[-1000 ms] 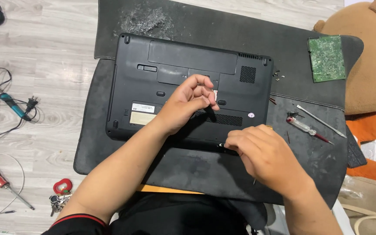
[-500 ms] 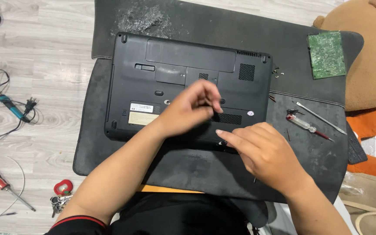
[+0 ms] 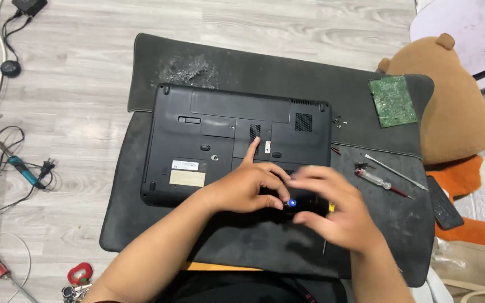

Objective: Unscrewing internal components and removing the battery from a laptop.

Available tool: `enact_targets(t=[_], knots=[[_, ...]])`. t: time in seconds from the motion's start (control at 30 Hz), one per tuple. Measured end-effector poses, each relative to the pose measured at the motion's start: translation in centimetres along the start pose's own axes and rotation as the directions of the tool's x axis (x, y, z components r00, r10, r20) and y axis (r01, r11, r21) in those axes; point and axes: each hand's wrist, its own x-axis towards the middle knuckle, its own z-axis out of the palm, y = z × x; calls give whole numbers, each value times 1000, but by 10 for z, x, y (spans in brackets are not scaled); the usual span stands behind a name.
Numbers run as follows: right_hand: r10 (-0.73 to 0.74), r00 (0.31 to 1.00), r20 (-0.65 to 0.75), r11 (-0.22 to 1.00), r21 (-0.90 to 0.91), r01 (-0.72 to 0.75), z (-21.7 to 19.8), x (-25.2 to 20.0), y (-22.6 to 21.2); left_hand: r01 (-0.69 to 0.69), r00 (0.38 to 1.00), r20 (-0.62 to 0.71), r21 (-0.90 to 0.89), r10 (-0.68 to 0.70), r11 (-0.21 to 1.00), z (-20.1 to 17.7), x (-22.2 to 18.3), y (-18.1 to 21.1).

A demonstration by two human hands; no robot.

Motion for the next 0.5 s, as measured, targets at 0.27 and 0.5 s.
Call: enact_targets(t=[0.27,0.5], knots=[[5,500,866,892,223,-394,57,-145,57,26,1000,5,-2,-26,1000,0,-1,-1],[675,702,229,727,-370,-578,151,-207,-17,-18,1000,25,77,16,997,10,-3,-22]])
